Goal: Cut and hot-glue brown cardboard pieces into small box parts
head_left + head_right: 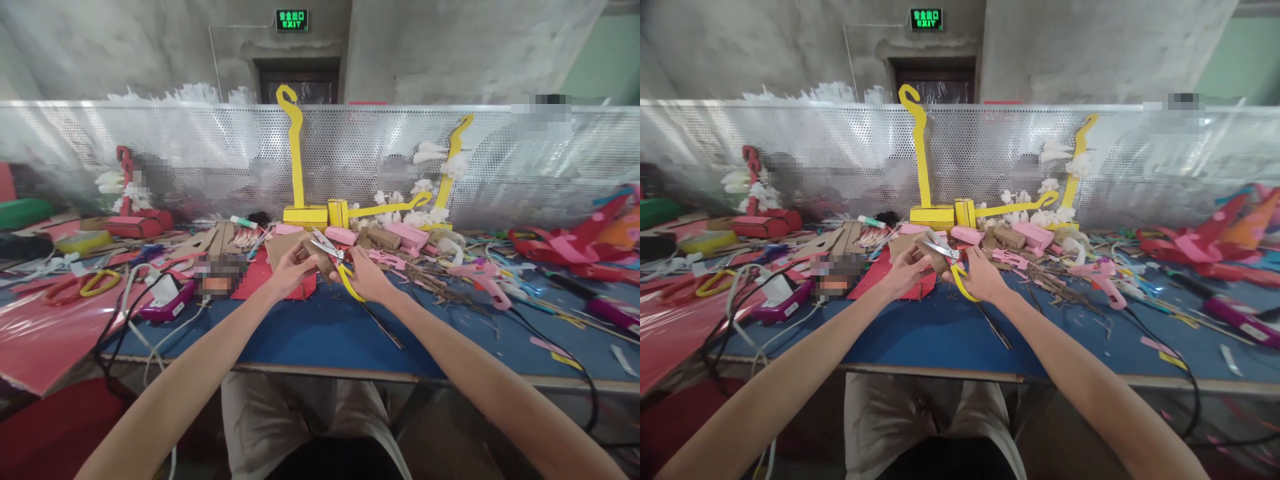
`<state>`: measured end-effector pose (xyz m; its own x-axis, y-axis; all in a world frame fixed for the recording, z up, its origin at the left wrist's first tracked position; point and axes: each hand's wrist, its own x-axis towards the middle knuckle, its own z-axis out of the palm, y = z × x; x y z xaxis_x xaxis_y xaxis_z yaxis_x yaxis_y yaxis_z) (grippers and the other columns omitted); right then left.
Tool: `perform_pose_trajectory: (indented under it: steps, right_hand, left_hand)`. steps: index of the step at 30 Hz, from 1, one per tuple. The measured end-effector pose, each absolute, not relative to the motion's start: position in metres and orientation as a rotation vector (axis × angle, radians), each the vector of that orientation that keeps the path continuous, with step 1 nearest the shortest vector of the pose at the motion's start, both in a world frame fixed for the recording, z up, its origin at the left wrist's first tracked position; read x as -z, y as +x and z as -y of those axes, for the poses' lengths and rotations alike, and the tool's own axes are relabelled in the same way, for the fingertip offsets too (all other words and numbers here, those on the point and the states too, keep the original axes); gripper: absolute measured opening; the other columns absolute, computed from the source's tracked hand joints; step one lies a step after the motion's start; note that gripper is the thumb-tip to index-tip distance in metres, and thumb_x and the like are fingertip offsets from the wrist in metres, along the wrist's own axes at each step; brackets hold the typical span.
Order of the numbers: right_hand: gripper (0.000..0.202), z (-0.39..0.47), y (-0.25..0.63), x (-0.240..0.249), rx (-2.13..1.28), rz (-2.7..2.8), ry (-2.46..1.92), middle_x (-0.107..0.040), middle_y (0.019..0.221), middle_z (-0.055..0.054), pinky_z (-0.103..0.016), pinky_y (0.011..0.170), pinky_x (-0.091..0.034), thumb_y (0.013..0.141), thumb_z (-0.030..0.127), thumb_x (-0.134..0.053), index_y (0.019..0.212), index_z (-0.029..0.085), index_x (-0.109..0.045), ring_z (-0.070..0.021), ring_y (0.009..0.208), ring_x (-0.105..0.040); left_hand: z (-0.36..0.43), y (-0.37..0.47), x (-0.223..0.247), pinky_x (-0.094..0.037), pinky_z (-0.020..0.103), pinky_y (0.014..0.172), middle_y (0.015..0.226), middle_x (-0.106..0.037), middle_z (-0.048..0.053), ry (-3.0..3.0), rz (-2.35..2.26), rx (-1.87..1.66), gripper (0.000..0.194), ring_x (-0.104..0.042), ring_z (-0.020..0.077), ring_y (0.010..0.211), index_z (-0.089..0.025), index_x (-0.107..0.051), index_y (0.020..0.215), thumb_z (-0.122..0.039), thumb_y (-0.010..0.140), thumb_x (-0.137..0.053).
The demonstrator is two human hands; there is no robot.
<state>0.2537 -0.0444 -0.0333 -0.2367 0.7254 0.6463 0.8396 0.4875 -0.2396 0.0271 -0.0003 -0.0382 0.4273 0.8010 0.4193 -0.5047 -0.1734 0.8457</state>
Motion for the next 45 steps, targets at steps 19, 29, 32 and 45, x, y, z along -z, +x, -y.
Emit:
perform_pose_trajectory:
  steps: [19, 29, 32, 45]
  right_hand:
    - [0.037, 0.046, 0.248, 0.031, 0.236, 2.045, -1.268, -0.067, 0.090, -0.011, -0.036, 0.075, -0.044, 0.085, 0.054, -0.070, 0.092, 0.021, -0.054, -0.0285, 0.085, -0.063]
    - [0.037, 0.045, 0.251, 0.030, 0.238, 2.007, -1.283, -0.063, 0.070, -0.004, -0.031, 0.063, -0.037, 0.085, 0.054, -0.069, 0.075, 0.023, -0.052, -0.0204, 0.064, -0.055]
    - [0.042, 0.042, 0.254, 0.031, 0.225, 1.991, -1.289, -0.059, 0.063, -0.002, -0.030, 0.060, -0.034, 0.086, 0.056, -0.068, 0.067, 0.024, -0.048, -0.0181, 0.060, -0.050]
    - [0.039, 0.044, 0.255, 0.030, 0.240, 2.005, -1.257, -0.060, 0.096, -0.009, -0.036, 0.076, -0.047, 0.089, 0.057, -0.065, 0.095, 0.020, -0.054, -0.0256, 0.087, -0.059]
  left_hand:
    - [0.004, 0.030, 0.040, -0.050, 0.049, 0.107, 0.134, -0.068, 0.015, 1.402, -0.292, -1.129, 0.069, -0.064, 0.0305, 0.123, -0.019, -0.064, 0.132, -0.034, 0.071, -0.091]
    - [0.008, 0.028, 0.037, -0.052, 0.049, 0.103, 0.131, -0.070, 0.013, 1.325, -0.295, -1.089, 0.062, -0.066, 0.0306, 0.120, -0.021, -0.066, 0.127, -0.031, 0.071, -0.091]
    - [0.007, 0.027, 0.037, -0.053, 0.048, 0.101, 0.131, -0.070, 0.012, 1.322, -0.303, -1.090, 0.063, -0.067, 0.0300, 0.118, -0.022, -0.066, 0.128, -0.031, 0.071, -0.091]
    - [0.002, 0.029, 0.040, -0.052, 0.049, 0.102, 0.134, -0.068, 0.014, 1.345, -0.332, -1.128, 0.070, -0.066, 0.0305, 0.120, -0.022, -0.062, 0.133, -0.033, 0.070, -0.092]
